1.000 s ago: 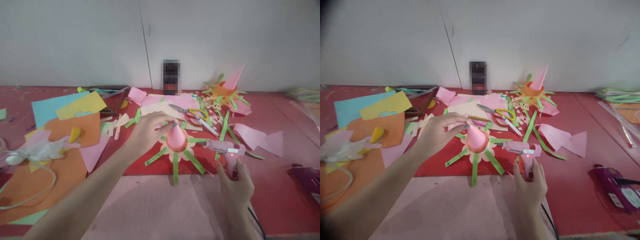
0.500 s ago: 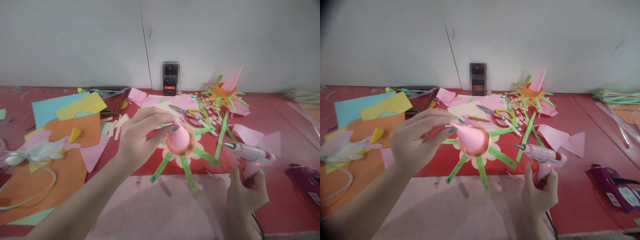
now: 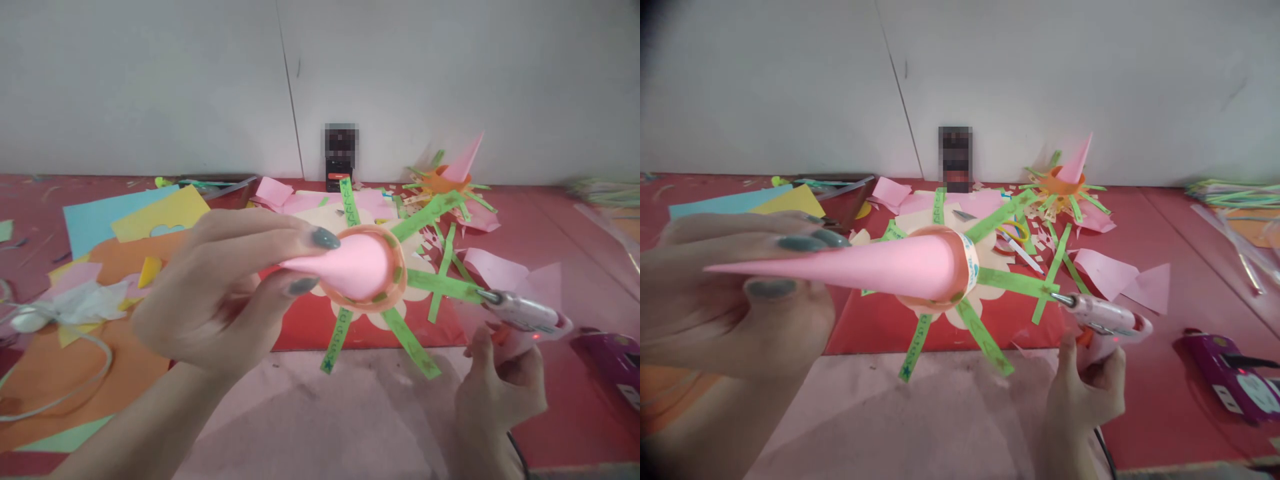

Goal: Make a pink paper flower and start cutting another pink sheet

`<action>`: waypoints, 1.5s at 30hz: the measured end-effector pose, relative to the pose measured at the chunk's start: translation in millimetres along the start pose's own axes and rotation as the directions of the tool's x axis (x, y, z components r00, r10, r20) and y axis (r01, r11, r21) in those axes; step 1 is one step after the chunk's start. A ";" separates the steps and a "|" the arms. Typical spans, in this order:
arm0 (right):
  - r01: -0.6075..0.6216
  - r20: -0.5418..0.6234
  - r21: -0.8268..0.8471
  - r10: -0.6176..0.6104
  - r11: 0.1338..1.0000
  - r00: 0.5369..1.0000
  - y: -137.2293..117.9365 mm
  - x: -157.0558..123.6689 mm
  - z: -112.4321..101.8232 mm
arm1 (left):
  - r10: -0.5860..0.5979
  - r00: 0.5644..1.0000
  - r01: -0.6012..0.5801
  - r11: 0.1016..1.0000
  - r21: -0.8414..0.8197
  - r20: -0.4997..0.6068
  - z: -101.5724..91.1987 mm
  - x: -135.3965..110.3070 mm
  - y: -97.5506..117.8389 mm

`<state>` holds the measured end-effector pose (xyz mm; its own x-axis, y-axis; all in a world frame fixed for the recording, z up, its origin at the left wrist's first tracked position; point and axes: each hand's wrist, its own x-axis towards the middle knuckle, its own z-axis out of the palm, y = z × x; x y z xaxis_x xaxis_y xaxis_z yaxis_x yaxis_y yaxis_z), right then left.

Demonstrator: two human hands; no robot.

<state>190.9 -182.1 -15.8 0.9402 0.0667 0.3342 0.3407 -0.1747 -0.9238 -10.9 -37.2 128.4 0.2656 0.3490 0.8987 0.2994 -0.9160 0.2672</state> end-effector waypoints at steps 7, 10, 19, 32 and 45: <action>0.011 0.002 -0.010 -0.011 1.000 1.000 1.7 0.8 1.2 | -0.027 1.000 0.027 1.000 -0.010 -0.004 24.5 -7.8 -11.2; 0.035 0.037 -0.034 -0.033 0.999 0.999 -0.8 0.9 1.9 | -0.140 0.982 0.140 0.990 0.008 0.125 38.9 -21.9 -17.7; 0.046 0.108 -0.078 -0.037 0.996 0.993 -3.4 -0.6 1.9 | -0.361 0.906 0.374 0.927 -0.016 0.220 54.7 -50.1 -28.3; -0.005 0.104 -0.141 0.019 0.990 0.994 -4.2 -1.4 1.7 | -0.345 0.908 0.357 0.934 -0.008 0.239 57.7 -51.4 -26.9; -0.005 0.103 -0.125 0.018 0.992 0.995 -4.8 -1.5 2.1 | -0.213 0.966 0.210 0.977 0.041 0.143 41.0 -49.0 -7.9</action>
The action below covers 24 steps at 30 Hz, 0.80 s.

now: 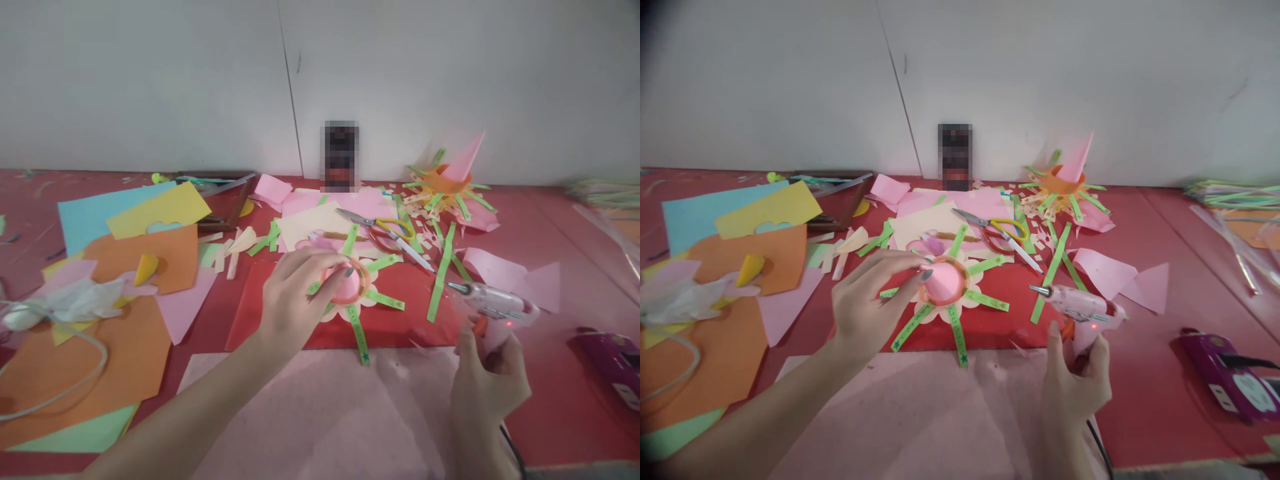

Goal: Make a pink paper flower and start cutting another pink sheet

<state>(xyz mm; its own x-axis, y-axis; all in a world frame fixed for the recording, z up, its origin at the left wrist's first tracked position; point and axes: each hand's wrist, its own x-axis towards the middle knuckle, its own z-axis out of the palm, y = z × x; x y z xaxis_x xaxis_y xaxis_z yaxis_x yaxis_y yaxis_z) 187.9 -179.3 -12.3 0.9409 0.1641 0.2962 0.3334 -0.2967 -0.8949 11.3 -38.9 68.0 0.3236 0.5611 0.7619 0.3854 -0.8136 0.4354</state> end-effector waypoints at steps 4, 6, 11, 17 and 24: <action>-0.003 -0.004 0.020 0.003 1.000 1.000 -0.8 -0.1 0.8 | -0.018 0.999 0.018 1.000 0.005 0.046 -11.6 1.3 7.8; 0.001 -0.008 0.029 0.000 1.000 1.000 -0.6 0.1 0.9 | -0.038 0.994 0.038 0.999 0.006 0.104 -13.7 -0.3 7.3; 0.010 0.003 -0.005 -0.010 1.000 1.000 0.0 0.5 0.3 | -0.106 0.984 0.109 0.994 -0.013 0.145 -6.6 -9.0 -2.8; 0.038 0.016 0.007 -0.038 0.999 0.999 3.0 0.7 0.5 | -0.124 0.987 0.128 0.991 -0.036 0.102 9.4 -4.6 -9.9; 0.041 0.030 -0.014 -0.040 0.999 0.999 0.1 0.7 -0.3 | -0.127 0.985 0.139 0.985 -0.102 0.119 28.3 8.9 -18.6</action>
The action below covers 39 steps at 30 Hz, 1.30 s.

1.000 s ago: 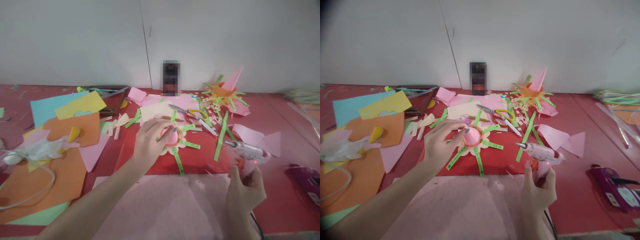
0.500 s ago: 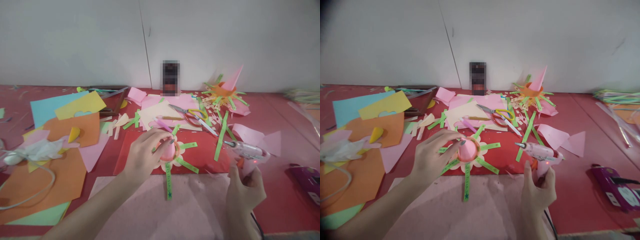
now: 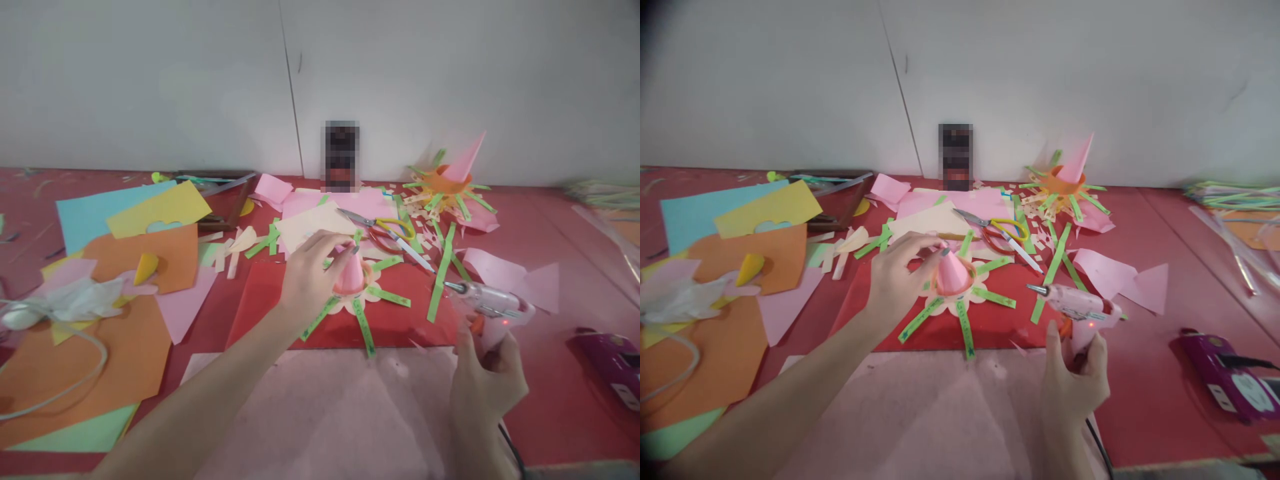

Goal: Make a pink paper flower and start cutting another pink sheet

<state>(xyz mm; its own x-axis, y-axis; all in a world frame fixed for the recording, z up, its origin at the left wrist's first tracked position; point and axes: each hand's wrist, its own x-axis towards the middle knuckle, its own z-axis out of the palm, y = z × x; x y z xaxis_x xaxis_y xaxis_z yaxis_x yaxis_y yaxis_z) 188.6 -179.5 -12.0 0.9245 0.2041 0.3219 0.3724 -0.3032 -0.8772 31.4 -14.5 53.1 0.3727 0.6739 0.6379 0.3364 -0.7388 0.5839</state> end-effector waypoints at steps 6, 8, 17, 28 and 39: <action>-0.014 -0.005 0.006 0.014 1.000 1.000 -2.2 -0.5 0.5 | 0.029 0.999 -0.027 0.999 0.037 -0.038 -3.4 3.6 0.7; -0.014 -0.005 0.016 0.014 1.000 1.000 -2.0 -0.7 0.9 | 0.054 0.997 -0.050 0.997 0.055 -0.064 -10.3 4.8 5.3; -0.045 -0.009 0.036 0.046 0.998 0.999 -1.9 -0.6 0.8 | 0.080 0.994 -0.067 0.986 0.155 -0.078 -33.5 5.4 24.7; 0.037 0.101 -0.144 -0.023 0.989 0.995 -2.5 0.8 0.5 | 0.021 0.999 -0.016 0.988 0.154 -0.031 -12.0 -11.8 6.9; 0.366 0.432 -0.337 -0.203 0.867 0.879 8.1 -6.2 10.5 | 0.194 0.962 -0.244 0.926 0.289 0.190 -9.5 -54.9 0.4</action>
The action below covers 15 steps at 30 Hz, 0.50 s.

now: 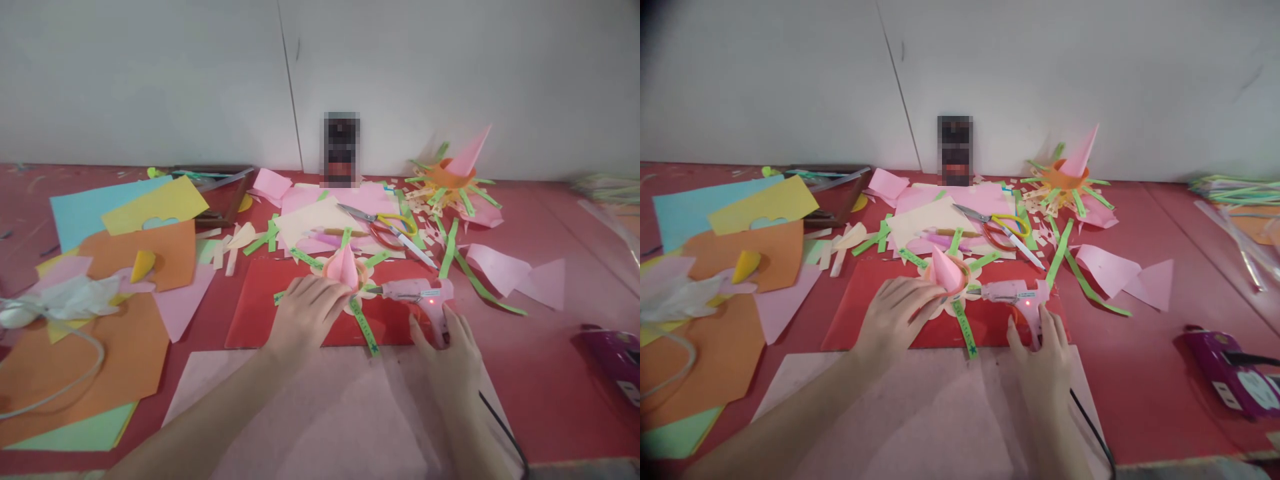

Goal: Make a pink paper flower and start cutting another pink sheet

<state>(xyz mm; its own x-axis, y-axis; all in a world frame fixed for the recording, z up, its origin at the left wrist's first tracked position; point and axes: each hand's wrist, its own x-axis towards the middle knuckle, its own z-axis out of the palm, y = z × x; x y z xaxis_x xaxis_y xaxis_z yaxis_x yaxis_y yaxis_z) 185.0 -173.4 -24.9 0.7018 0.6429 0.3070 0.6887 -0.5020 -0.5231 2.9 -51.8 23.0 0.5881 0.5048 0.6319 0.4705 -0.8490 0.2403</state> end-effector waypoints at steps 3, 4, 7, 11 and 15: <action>0.066 -0.020 -0.072 -0.068 0.995 0.998 -1.5 -2.4 2.8 | 0.007 0.998 -0.011 0.998 0.061 0.065 8.7 -5.1 -1.2; 0.099 -0.034 -0.096 -0.103 0.990 0.994 -1.2 -2.9 4.2 | 0.014 0.997 -0.020 0.997 0.078 0.078 10.4 -5.7 -1.6; 0.172 -0.072 -0.161 -0.185 0.972 0.980 1.3 -3.8 8.1 | 0.028 0.993 -0.041 0.993 0.113 0.114 12.8 -7.2 -3.1; 0.248 -0.104 -0.190 -0.271 0.950 0.957 3.0 -4.2 11.1 | 0.010 0.987 -0.032 0.990 0.136 0.158 14.0 -10.0 -5.4; 0.290 -0.171 -0.202 -0.325 0.936 0.930 0.0 -4.5 12.2 | -0.030 0.988 0.012 0.993 0.117 0.152 14.4 -9.9 -6.8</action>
<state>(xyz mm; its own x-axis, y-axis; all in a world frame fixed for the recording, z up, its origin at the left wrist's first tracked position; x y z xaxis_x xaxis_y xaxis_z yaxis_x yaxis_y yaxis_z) 179.6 -169.3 -35.9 0.4599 0.6622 0.5916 0.8846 -0.3999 -0.2400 3.3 -48.7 4.5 0.6669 0.5477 0.5052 0.5511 -0.8189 0.1604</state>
